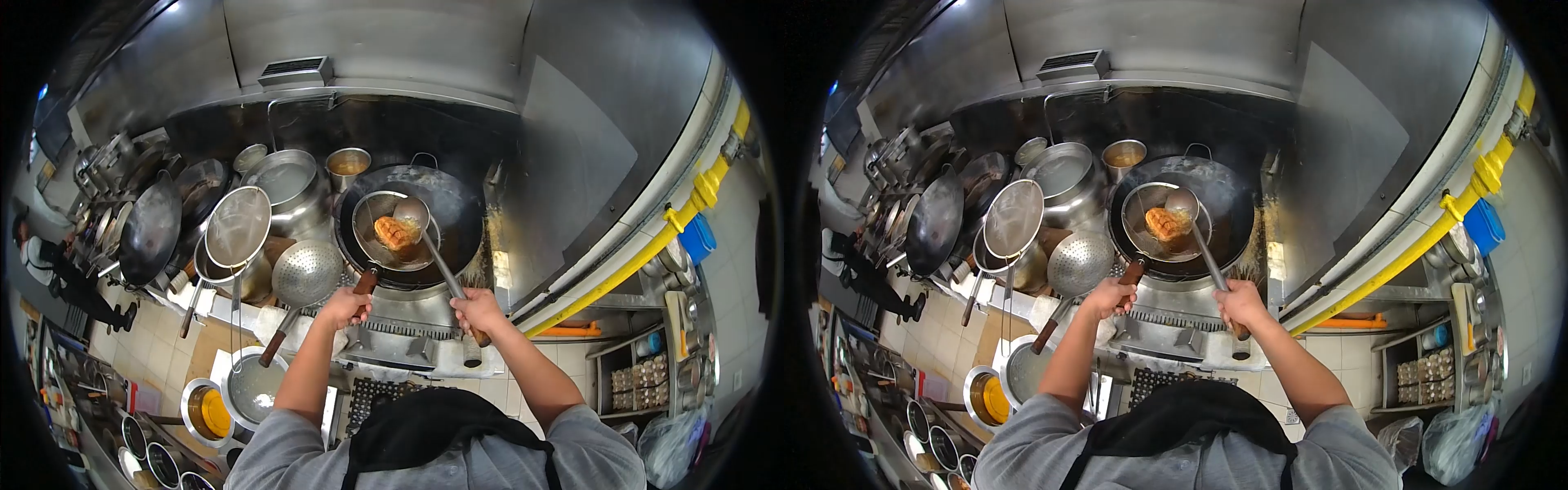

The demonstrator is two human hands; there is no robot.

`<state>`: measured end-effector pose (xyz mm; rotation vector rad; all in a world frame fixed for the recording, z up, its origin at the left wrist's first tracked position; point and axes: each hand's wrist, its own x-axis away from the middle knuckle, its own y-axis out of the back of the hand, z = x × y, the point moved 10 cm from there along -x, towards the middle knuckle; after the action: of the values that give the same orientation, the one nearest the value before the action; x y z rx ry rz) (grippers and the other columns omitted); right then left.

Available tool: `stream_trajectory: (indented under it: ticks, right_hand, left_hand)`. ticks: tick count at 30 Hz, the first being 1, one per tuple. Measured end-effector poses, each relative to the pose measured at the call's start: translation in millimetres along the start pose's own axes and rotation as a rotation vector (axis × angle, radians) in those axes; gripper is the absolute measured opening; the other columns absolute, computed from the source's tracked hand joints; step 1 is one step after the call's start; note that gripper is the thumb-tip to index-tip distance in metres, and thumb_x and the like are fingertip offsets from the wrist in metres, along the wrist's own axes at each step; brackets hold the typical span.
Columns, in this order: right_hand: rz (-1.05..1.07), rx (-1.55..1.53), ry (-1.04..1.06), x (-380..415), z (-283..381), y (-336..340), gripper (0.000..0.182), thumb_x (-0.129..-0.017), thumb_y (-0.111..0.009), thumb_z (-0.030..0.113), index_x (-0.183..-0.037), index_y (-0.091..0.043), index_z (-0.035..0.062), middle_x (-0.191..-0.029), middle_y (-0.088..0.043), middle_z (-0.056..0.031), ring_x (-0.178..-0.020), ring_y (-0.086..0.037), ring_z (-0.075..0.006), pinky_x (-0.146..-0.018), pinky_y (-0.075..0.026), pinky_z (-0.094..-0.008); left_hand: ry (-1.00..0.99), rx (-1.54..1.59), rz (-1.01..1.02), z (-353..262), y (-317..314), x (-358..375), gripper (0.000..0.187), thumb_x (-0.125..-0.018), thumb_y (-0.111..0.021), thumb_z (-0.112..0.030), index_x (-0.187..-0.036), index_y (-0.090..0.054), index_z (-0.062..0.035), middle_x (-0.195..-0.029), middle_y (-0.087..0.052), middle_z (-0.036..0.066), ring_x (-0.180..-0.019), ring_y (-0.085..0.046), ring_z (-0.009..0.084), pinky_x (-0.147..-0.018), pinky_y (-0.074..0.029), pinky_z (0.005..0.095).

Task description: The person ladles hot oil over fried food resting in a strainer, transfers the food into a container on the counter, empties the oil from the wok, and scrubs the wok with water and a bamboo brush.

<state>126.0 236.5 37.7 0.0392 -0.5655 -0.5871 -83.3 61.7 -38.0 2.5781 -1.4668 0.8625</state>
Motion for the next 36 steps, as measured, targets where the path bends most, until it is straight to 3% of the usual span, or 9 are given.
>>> stream_trajectory:
  ticks: [3,8,12,15,17,18,20,23,36]
  right_hand:
    - [0.112,-0.369,-0.114,-4,-7,1,0.011,-0.090,-0.055,0.015,-0.085,-0.051,0.0065,-0.063,-0.049,-0.0007,-0.044,-0.045,-0.0096,-0.036,-0.035,-0.0264]
    - [0.121,-0.545,-0.157,1,-12,7,0.013,-0.088,-0.058,0.015,-0.084,-0.049,0.0073,-0.063,-0.049,-0.0011,-0.041,-0.041,-0.0093,-0.036,-0.033,-0.0257]
    - [0.095,-0.317,-0.040,6,-6,5,0.011,-0.087,-0.059,0.015,-0.089,-0.052,0.0068,-0.061,-0.049,0.0001,-0.041,-0.042,-0.0097,-0.036,-0.035,-0.0276]
    - [0.022,-0.022,0.069,1,-8,10,0.021,-0.087,-0.059,0.014,-0.106,-0.057,0.0039,-0.066,-0.052,-0.0023,-0.039,-0.042,-0.0086,-0.033,-0.035,-0.0267]
    - [-0.093,0.363,0.247,2,4,16,0.038,-0.084,-0.060,0.016,-0.119,-0.055,0.0023,-0.079,-0.063,-0.0112,-0.052,-0.060,-0.0208,-0.048,-0.049,-0.0343]
    - [-0.093,0.362,0.246,4,1,15,0.038,-0.084,-0.060,0.016,-0.119,-0.055,0.0023,-0.079,-0.063,-0.0112,-0.052,-0.060,-0.0208,-0.048,-0.049,-0.0343]
    - [-0.347,0.732,0.458,29,32,17,0.052,-0.080,-0.061,0.019,-0.128,-0.049,0.0018,-0.102,-0.065,-0.0199,-0.084,-0.065,-0.0345,-0.075,-0.052,-0.0390]
    - [-0.337,0.682,0.465,45,40,12,0.052,-0.080,-0.059,0.015,-0.128,-0.047,0.0007,-0.099,-0.060,-0.0289,-0.093,-0.058,-0.0434,-0.085,-0.047,-0.0444]
    - [-0.206,1.035,0.407,70,7,-10,0.055,-0.082,-0.054,0.018,-0.133,-0.041,0.0024,-0.084,-0.064,-0.0233,-0.075,-0.063,-0.0400,-0.071,-0.050,-0.0486]
  left_hand:
    - [0.014,-0.033,-0.005,-2,-1,-1,0.009,-0.085,-0.057,-0.009,-0.086,-0.050,-0.0039,-0.068,-0.056,0.004,-0.050,-0.053,0.0122,-0.036,-0.032,0.0229]
    - [0.012,-0.042,-0.057,-12,-2,4,0.009,-0.082,-0.058,-0.005,-0.087,-0.050,-0.0023,-0.068,-0.056,0.006,-0.048,-0.052,0.0129,-0.033,-0.031,0.0233]
    - [0.037,-0.006,-0.031,-10,-3,9,0.009,-0.083,-0.057,-0.005,-0.088,-0.050,-0.0021,-0.068,-0.056,0.006,-0.048,-0.051,0.0123,-0.033,-0.029,0.0221]
    - [0.009,0.038,-0.006,-8,-4,11,0.009,-0.084,-0.057,-0.006,-0.088,-0.051,-0.0025,-0.069,-0.057,0.005,-0.049,-0.051,0.0108,-0.033,-0.029,0.0205]
    - [0.010,0.106,0.015,-5,-6,11,0.009,-0.085,-0.057,-0.008,-0.088,-0.051,-0.0030,-0.069,-0.057,0.004,-0.051,-0.051,0.0095,-0.033,-0.029,0.0197]
    - [0.011,0.106,0.014,-3,-5,10,0.009,-0.085,-0.057,-0.008,-0.088,-0.051,-0.0030,-0.069,-0.057,0.004,-0.051,-0.051,0.0095,-0.033,-0.029,0.0197]
    - [0.017,0.151,0.028,-2,-7,8,0.009,-0.086,-0.058,-0.009,-0.088,-0.051,-0.0035,-0.070,-0.056,0.004,-0.051,-0.050,0.0090,-0.033,-0.028,0.0190]
    - [0.003,0.107,0.001,-4,-5,2,0.010,-0.086,-0.058,-0.009,-0.087,-0.050,-0.0032,-0.070,-0.056,0.005,-0.051,-0.050,0.0093,-0.033,-0.028,0.0188]
    - [0.002,0.100,-0.013,-5,-5,-10,0.007,-0.085,-0.057,-0.007,-0.087,-0.052,-0.0025,-0.071,-0.057,0.005,-0.051,-0.051,0.0098,-0.033,-0.028,0.0200]
